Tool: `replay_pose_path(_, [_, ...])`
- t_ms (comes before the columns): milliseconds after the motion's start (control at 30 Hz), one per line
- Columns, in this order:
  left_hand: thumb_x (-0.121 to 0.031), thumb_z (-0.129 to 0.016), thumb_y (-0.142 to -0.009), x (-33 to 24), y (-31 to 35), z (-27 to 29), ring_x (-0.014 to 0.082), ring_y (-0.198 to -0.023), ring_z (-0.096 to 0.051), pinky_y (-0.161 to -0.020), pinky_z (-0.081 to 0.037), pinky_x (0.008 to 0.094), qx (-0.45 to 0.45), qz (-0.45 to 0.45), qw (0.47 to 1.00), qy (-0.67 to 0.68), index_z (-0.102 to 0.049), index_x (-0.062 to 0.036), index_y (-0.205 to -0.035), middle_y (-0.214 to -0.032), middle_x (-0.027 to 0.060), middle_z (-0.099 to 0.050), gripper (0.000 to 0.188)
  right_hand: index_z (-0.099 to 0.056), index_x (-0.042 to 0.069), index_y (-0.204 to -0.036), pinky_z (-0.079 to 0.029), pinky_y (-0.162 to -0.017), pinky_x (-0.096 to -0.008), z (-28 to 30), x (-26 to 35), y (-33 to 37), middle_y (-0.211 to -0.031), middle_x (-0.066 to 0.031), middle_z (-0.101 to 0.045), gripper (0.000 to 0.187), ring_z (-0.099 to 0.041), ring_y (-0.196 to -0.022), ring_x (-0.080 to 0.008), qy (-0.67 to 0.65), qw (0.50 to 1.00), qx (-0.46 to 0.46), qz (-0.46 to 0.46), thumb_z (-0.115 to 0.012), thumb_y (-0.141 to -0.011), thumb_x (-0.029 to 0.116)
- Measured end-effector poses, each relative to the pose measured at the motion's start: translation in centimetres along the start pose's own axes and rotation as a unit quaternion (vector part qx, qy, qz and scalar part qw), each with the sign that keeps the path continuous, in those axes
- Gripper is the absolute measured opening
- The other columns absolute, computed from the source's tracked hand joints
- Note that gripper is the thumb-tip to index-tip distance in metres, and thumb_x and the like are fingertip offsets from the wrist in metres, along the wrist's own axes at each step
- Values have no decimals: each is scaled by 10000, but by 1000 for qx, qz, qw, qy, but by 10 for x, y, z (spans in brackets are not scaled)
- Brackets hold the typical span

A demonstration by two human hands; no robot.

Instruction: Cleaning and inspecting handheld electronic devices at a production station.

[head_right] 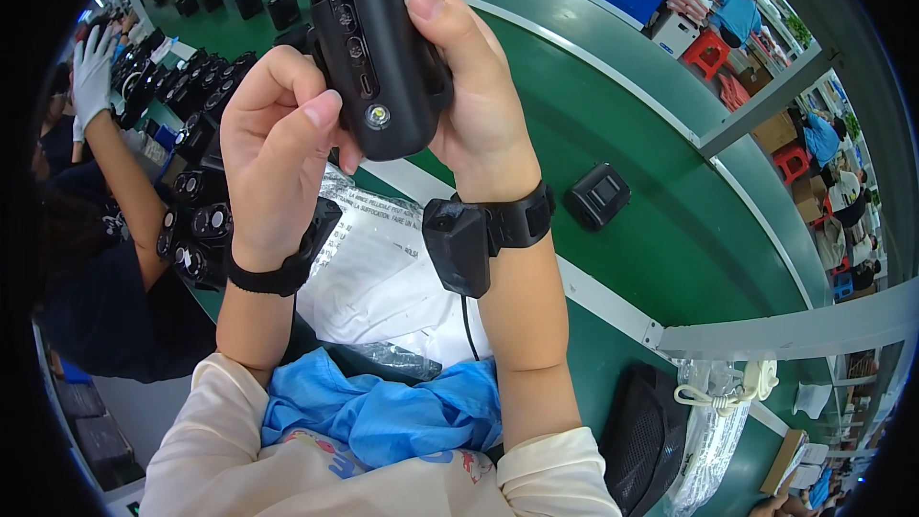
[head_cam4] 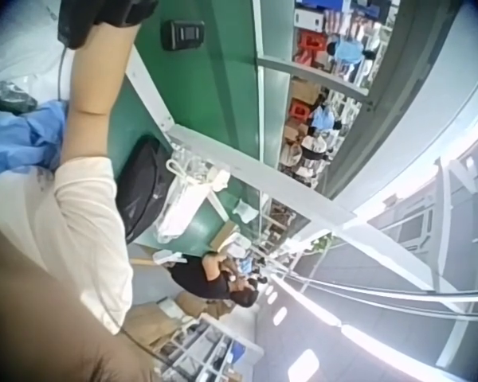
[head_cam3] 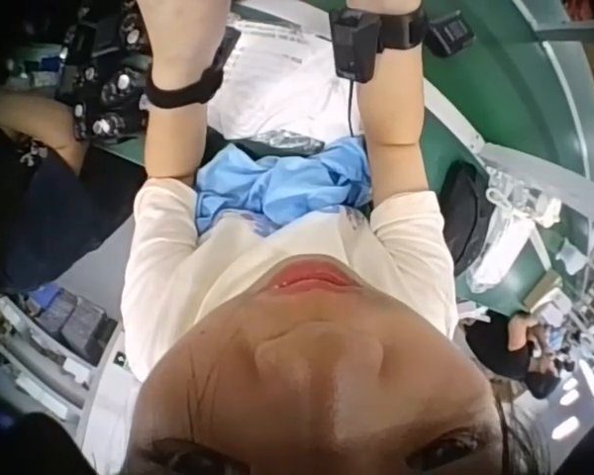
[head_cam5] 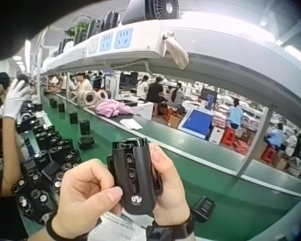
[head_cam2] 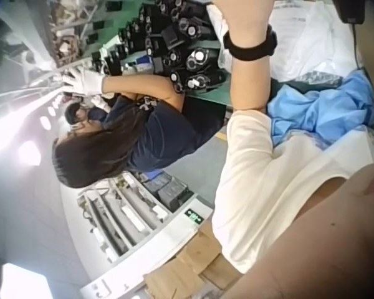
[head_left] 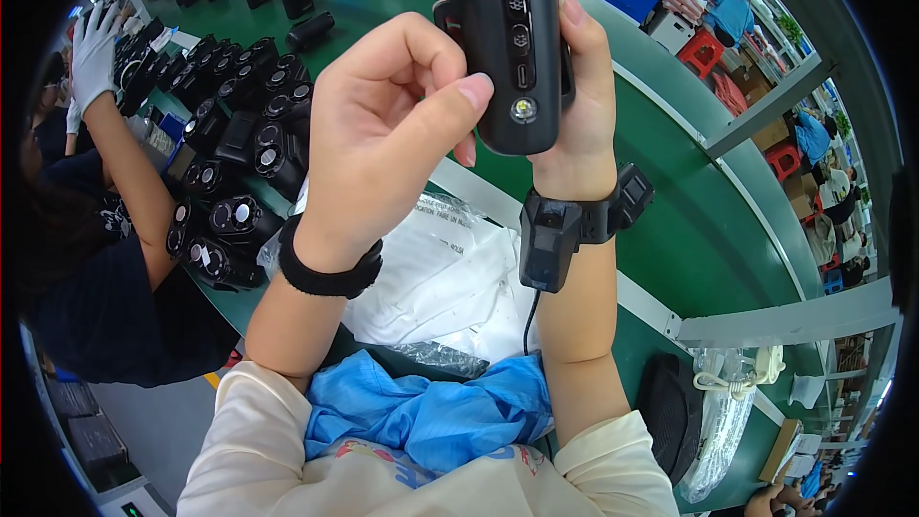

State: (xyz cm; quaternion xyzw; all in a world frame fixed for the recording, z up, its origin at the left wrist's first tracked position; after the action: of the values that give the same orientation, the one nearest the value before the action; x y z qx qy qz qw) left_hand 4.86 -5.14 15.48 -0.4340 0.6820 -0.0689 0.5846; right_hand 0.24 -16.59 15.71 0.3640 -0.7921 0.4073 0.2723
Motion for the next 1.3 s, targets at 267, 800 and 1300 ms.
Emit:
replay_pose_path(267, [6,-582,-769,2,2,-2,33,-506,-477,-463,-385,152,-11,-12,999,-40,-473,-19,-713,-617,-8,-483,125,-525,-21,-969,-539,-504,-279,-1,-1,-1,-797,-141,-611,413,-623,-602,-186,-32,998,46,-24,-485,-840,369])
replay_pose_path(800, [-7,-607,-764,1,1,0,29,-488,-471,-447,-378,149,-50,4,999,-21,-491,-15,-707,-579,-14,-483,129,-475,37,-812,-501,-514,-240,2,-3,-2,-740,-71,-552,284,-566,-604,-113,1,1000,-13,-14,-556,-815,309])
replay_pose_path(1300, [2,-661,-717,1,2,-1,6,-487,-408,-468,-336,136,-39,15,997,-61,-491,-39,-681,-567,-46,-456,178,-472,64,-765,-466,-509,-220,6,-2,-3,-707,-33,-533,255,-536,-588,-86,20,1000,-1,-9,-568,-811,296])
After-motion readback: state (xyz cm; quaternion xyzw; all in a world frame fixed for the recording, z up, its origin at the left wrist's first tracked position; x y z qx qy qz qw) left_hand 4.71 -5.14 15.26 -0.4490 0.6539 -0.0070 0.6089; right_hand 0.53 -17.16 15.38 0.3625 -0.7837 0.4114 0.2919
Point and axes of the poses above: each hand's wrist, its own y-axis away from the middle knuckle, its own z-axis out of the back of the hand, x = y × z, the point moved 3 cm from there along -y, towards the middle knuckle
